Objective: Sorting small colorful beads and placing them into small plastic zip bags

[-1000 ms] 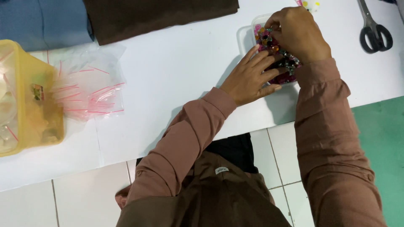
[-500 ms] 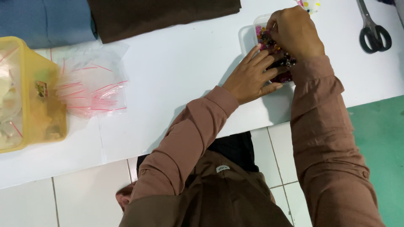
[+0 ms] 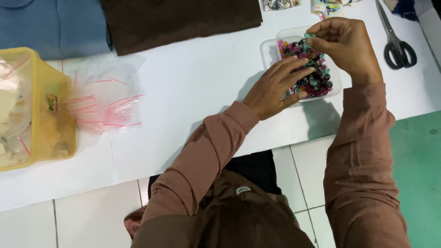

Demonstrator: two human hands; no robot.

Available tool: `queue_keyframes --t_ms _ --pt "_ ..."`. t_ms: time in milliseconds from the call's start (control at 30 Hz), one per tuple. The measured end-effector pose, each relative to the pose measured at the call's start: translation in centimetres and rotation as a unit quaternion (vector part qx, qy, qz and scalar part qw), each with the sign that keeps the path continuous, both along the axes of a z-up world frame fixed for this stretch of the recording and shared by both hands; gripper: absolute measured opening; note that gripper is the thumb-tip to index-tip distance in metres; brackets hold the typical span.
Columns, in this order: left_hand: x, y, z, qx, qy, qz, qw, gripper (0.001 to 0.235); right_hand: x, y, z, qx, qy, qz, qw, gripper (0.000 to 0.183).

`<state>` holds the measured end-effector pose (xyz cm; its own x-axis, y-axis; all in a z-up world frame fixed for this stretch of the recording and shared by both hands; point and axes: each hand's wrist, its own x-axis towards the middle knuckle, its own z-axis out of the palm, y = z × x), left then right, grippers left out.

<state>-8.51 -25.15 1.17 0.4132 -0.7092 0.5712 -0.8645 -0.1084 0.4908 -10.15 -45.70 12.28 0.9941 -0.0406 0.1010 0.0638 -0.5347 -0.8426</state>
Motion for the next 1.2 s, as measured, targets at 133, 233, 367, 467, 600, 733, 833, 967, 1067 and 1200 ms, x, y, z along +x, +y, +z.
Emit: queue_keyframes --t_ms 133,233,367,467,600,733,833,967,1067,1200 --pt "-0.5 0.8 1.4 -0.147 0.132 0.011 0.980 0.050 -1.6 1.8 1.6 0.011 -0.017 0.023 1.000 0.011" --pt "0.1 1.5 1.5 -0.259 0.323 0.026 0.910 0.044 -2.0 4.5 2.4 0.020 -0.007 0.043 0.999 0.015" --pt "1.1 3.3 1.7 -0.337 0.612 -0.023 0.715 0.064 -1.6 9.4 2.1 -0.102 -0.091 0.118 0.984 0.020" --pt "1.6 4.9 1.2 -0.401 0.681 0.005 0.613 0.056 -0.3 12.1 0.1 -0.138 -0.151 0.156 0.966 0.028" --pt "2.9 7.1 0.2 -0.466 0.720 0.031 0.513 0.048 -0.3 14.6 -0.8 -0.156 -0.204 0.167 0.952 0.037" --pt "2.5 8.5 2.3 -0.470 0.712 0.115 0.510 0.043 -1.5 13.0 1.0 -0.166 -0.216 0.149 0.951 0.035" --pt "2.9 10.0 1.0 -0.470 0.684 0.050 0.555 0.045 -2.3 9.4 0.9 -0.219 -0.204 0.106 0.948 0.023" --pt "2.6 11.3 1.7 -0.450 0.658 0.075 0.598 0.041 -3.8 4.3 -0.3 -0.326 -0.136 0.043 0.934 0.036" --pt "3.1 12.9 1.1 -0.330 0.478 0.160 0.798 0.035 -4.4 2.6 -0.9 -0.362 -0.098 0.028 0.926 0.044" --pt "5.0 16.1 -3.0 -0.031 0.050 0.260 0.964 0.068 -4.3 2.2 -1.7 -0.342 -0.073 0.038 0.936 0.046"
